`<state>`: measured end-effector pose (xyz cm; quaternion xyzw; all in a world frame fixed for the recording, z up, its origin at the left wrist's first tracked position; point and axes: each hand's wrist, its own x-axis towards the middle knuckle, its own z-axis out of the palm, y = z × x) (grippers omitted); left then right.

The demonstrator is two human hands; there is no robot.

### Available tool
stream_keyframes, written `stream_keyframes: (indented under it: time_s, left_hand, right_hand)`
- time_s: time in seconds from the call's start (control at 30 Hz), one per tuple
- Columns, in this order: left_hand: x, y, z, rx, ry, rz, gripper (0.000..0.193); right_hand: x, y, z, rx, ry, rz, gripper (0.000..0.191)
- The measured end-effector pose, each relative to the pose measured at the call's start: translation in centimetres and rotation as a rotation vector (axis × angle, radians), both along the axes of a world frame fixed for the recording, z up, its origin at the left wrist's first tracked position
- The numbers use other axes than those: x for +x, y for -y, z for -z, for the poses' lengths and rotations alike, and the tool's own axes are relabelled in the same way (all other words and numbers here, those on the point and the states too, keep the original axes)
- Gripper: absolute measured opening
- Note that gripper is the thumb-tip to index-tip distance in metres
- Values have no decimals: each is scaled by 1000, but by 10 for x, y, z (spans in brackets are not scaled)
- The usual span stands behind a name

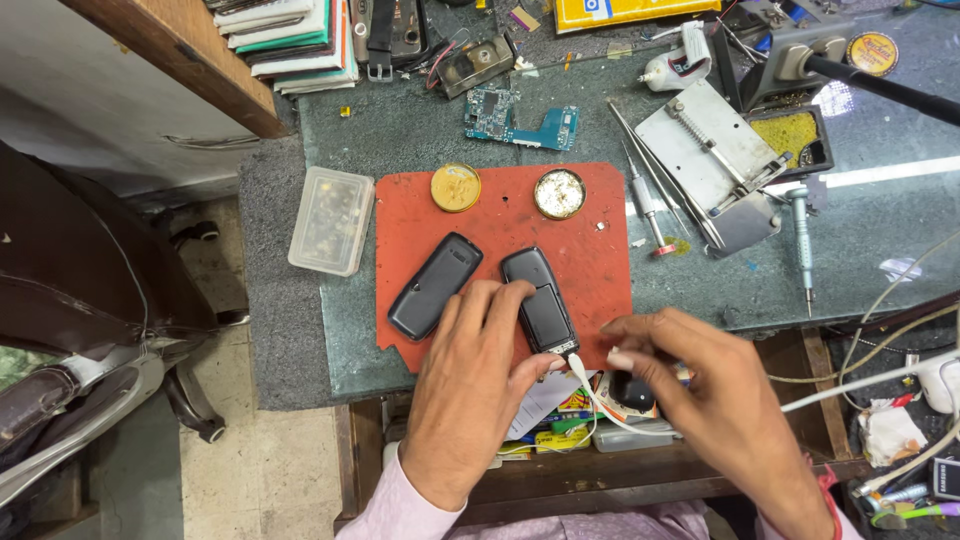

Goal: The person reassembles a disassembled mobile phone by placing the battery and keypad assembly into the housing, then connects a USB cable to test the device. The person uses a precision screwdriver to tighten screws on the back cover while the phone remains connected to power.

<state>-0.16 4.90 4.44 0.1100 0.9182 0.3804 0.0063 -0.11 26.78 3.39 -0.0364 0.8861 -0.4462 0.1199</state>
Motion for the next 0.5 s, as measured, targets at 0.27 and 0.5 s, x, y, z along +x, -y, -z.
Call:
stream_keyframes:
  time_s: [0.27, 0.5]
  left_hand:
    - [4, -9, -3, -10, 43, -50, 60]
    - [-10, -4, 4, 50, 68, 4, 59]
  right_hand:
    - [-43, 8, -10, 36, -132, -92, 14]
    - [-82, 30, -16, 103, -80, -242, 20]
